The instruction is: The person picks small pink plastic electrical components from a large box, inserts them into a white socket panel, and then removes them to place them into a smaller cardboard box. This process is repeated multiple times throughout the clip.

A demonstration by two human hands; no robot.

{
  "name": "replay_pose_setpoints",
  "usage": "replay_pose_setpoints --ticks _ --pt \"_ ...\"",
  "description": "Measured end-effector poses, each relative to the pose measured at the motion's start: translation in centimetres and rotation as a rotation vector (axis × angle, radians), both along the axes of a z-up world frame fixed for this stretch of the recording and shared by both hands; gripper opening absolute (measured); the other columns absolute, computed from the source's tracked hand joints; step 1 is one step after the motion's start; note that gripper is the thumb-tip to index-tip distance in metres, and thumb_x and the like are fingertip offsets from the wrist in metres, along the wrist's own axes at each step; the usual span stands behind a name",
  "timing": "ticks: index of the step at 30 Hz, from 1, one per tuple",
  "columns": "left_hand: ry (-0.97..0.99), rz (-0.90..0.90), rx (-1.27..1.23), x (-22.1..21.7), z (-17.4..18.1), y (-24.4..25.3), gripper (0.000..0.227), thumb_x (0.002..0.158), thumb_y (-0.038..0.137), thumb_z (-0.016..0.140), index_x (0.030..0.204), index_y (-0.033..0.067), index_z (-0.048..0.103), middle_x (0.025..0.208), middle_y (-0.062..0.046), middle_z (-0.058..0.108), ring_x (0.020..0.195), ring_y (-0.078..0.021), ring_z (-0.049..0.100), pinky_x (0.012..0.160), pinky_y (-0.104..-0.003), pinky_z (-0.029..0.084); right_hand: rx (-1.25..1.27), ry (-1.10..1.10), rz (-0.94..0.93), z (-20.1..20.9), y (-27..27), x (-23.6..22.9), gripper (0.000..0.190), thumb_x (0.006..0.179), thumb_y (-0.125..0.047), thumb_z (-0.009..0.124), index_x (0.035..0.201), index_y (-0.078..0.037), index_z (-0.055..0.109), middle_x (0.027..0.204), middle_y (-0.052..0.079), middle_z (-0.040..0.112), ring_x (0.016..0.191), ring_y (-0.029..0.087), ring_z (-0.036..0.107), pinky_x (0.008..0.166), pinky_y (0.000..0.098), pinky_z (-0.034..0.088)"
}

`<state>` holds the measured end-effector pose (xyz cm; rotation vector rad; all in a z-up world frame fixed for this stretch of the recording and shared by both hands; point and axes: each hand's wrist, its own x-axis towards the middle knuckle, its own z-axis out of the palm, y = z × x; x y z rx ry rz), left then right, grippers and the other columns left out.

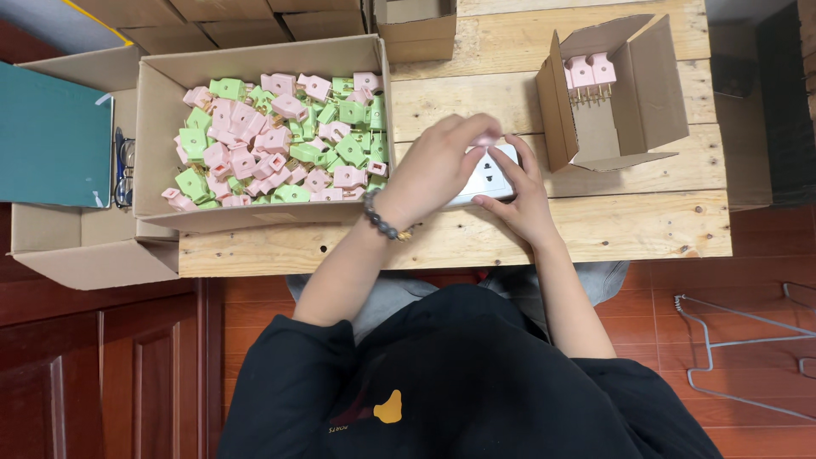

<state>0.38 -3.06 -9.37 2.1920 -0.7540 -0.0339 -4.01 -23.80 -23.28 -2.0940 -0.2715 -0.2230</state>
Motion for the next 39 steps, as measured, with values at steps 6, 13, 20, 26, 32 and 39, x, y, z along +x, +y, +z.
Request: replay_pose_setpoints --ticks 6,13,20,26,32,39 --pt "0.140 -0.090 0.132 0.8 -1.5 2.0 0.029 0.098 0.008 0.059 0.126 0.0056 0.065 0.108 -0.025 0.070 0.103 -0.0471 0.072 0.089 -0.054 0.059 0.029 0.025 0.011 0.8 0.1 -0.3 0.079 0.079 -0.034 0.094 0.149 -0.017 0.060 0.166 0.016 0.037 0.153 0.044 0.039 0.130 0.0539 0.029" --pt "0.123 -0.053 0.405 1.2 -4.8 0.9 0.033 0.089 0.013 0.074 0.119 0.0025 0.071 0.099 -0.018 0.074 0.093 -0.0404 0.076 0.082 -0.049 0.062 0.009 0.002 0.010 0.1 -0.1 -0.1 0.081 0.079 -0.035 0.094 0.150 -0.017 0.060 0.166 0.015 0.038 0.154 0.043 0.039 0.130 0.0530 0.029" --pt "0.034 -0.050 0.472 0.9 -4.3 -0.1 0.039 0.081 0.004 0.080 0.118 -0.0017 0.070 0.099 -0.020 0.066 0.089 -0.0435 0.074 0.075 -0.054 0.062 -0.001 0.011 0.011 0.2 0.0 -0.1 0.080 0.079 -0.035 0.094 0.149 -0.016 0.060 0.166 0.016 0.037 0.153 0.044 0.039 0.129 0.0549 0.029" --pt "-0.142 0.019 0.543 0.6 -5.6 -1.9 0.040 0.079 0.005 0.081 0.117 0.0014 0.068 0.088 -0.014 0.069 0.085 -0.0363 0.074 0.070 -0.050 0.061 -0.008 0.030 0.005 0.5 0.0 0.0 0.081 0.078 -0.036 0.094 0.149 -0.015 0.061 0.166 0.016 0.038 0.153 0.044 0.039 0.129 0.0556 0.029" --pt "-0.079 -0.001 0.505 1.1 -9.4 -3.4 0.039 0.075 0.012 0.087 0.109 0.0022 0.070 0.090 -0.011 0.067 0.082 -0.0372 0.075 0.068 -0.057 0.060 -0.030 0.047 0.000 0.3 -0.1 0.1 0.082 0.079 -0.038 0.093 0.150 -0.018 0.060 0.167 0.015 0.036 0.153 0.043 0.039 0.129 0.0569 0.029" --pt "0.052 0.052 0.424 -0.8 -7.0 -0.7 0.028 0.088 0.009 0.077 0.113 0.0003 0.068 0.094 -0.015 0.066 0.086 -0.0422 0.075 0.073 -0.062 0.059 -0.066 0.018 0.004 -0.4 -0.4 0.3 0.087 0.077 -0.046 0.094 0.151 -0.018 0.059 0.166 0.015 0.038 0.152 0.043 0.040 0.128 0.0560 0.031"
